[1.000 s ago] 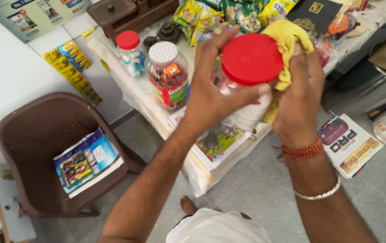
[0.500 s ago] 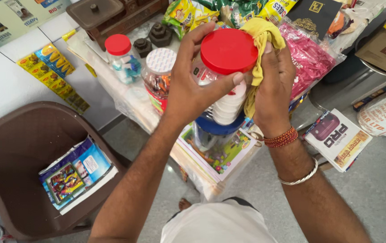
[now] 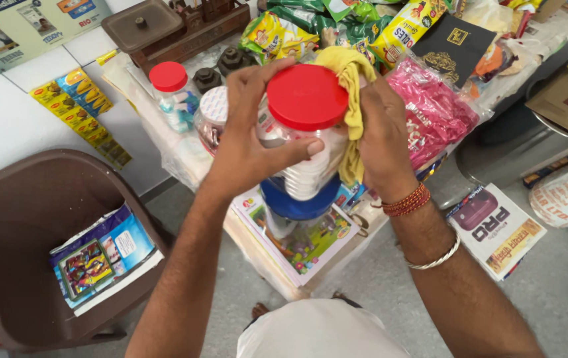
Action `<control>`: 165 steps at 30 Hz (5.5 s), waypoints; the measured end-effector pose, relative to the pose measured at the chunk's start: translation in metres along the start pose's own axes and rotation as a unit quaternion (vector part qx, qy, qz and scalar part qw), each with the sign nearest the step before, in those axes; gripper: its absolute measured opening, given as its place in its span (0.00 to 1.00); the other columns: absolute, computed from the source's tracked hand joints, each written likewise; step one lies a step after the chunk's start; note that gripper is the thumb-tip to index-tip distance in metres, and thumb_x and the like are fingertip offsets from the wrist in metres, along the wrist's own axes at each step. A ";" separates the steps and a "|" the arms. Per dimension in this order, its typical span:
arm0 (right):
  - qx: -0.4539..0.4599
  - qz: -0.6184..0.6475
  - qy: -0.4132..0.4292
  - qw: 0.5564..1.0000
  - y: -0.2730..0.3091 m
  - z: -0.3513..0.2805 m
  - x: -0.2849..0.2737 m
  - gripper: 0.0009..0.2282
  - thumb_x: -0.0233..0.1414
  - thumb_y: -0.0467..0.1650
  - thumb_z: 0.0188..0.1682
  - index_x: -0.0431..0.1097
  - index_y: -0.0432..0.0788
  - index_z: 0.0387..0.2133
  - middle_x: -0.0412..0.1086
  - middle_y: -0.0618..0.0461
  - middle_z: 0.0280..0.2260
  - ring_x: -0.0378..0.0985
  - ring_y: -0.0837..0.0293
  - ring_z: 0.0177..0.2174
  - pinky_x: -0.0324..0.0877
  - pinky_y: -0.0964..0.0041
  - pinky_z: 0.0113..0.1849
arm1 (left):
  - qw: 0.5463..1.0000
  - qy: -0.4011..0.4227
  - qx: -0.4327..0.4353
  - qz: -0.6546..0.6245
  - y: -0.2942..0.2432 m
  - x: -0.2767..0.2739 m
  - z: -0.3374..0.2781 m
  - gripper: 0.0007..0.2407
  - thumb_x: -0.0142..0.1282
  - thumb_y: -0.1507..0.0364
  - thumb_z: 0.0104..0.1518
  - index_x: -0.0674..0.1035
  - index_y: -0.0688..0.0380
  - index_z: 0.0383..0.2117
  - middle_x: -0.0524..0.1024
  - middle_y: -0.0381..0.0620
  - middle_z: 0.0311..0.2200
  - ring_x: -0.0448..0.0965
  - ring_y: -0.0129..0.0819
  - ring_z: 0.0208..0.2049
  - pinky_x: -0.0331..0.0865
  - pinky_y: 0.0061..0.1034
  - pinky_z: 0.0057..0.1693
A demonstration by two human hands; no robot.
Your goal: The person wipes several items on a counter with a yellow cloth. They clean a white jar with a red lid, a blue-lidded jar, a black box, and a pink sachet, handling each item one at a time and placing them back on the counter.
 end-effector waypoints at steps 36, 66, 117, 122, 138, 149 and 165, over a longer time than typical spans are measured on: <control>-0.070 0.021 0.095 0.993 -0.033 0.010 -0.021 0.21 0.36 0.37 0.68 0.60 0.31 0.63 0.65 0.43 0.61 0.70 0.56 0.60 0.66 0.62 0.63 | 0.936 -0.130 -0.185 -0.269 -0.020 0.043 -0.026 0.33 0.71 0.64 0.52 0.69 0.64 0.64 0.74 0.49 0.56 0.72 0.36 0.64 0.63 0.31 0.72; -0.095 0.086 0.085 0.988 -0.025 -0.011 -0.018 0.15 0.40 0.36 0.70 0.61 0.36 0.58 0.66 0.48 0.55 0.69 0.58 0.55 0.65 0.62 0.59 | 0.943 -0.174 -0.162 -0.232 -0.019 0.056 -0.033 0.32 0.71 0.62 0.55 0.71 0.67 0.62 0.74 0.53 0.58 0.72 0.37 0.60 0.62 0.31 0.73; -0.239 -0.283 0.221 0.902 0.078 0.007 -0.007 0.09 0.48 0.28 0.60 0.73 0.39 0.49 0.70 0.44 0.51 0.72 0.46 0.53 0.67 0.51 0.56 | 0.970 -0.088 -0.167 -0.157 -0.027 0.039 -0.036 0.43 0.77 0.67 0.49 0.59 0.59 0.69 0.68 0.51 0.64 0.68 0.39 0.68 0.60 0.34 0.75; -0.364 -0.356 0.270 0.817 0.100 -0.008 0.000 0.10 0.51 0.25 0.52 0.75 0.36 0.45 0.69 0.39 0.48 0.71 0.40 0.50 0.66 0.46 0.54 | 0.974 -0.092 -0.163 -0.125 -0.023 0.044 -0.040 0.41 0.75 0.71 0.48 0.60 0.59 0.69 0.70 0.50 0.61 0.70 0.38 0.65 0.65 0.33 0.72; -0.159 -0.361 0.383 0.835 0.056 0.079 0.010 0.11 0.49 0.31 0.59 0.73 0.34 0.45 0.73 0.45 0.35 0.75 0.54 0.34 0.68 0.60 0.38 | 0.958 -0.102 -0.266 -0.042 -0.033 0.044 -0.038 0.42 0.78 0.62 0.45 0.64 0.68 0.64 0.72 0.55 0.61 0.72 0.41 0.64 0.64 0.34 0.70; -0.219 -0.319 0.315 0.867 0.050 0.057 -0.013 0.12 0.46 0.29 0.65 0.72 0.30 0.51 0.70 0.41 0.41 0.74 0.55 0.39 0.68 0.62 0.43 | 0.962 -0.116 -0.206 -0.135 -0.033 0.053 -0.038 0.46 0.76 0.60 0.47 0.58 0.65 0.70 0.68 0.57 0.63 0.68 0.43 0.69 0.63 0.35 0.74; -0.193 -0.244 0.307 0.899 0.029 0.046 -0.021 0.12 0.41 0.29 0.67 0.66 0.29 0.54 0.68 0.40 0.48 0.74 0.56 0.44 0.71 0.63 0.49 | 0.972 -0.113 -0.172 -0.115 -0.018 0.057 -0.043 0.46 0.75 0.57 0.48 0.58 0.62 0.70 0.66 0.56 0.65 0.63 0.41 0.70 0.58 0.34 0.76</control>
Point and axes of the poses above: each hand's wrist, its own z-axis towards the middle knuckle, its own x-axis out of the palm, y = z × x, the point moved 1 cm from there along z, towards the middle knuckle
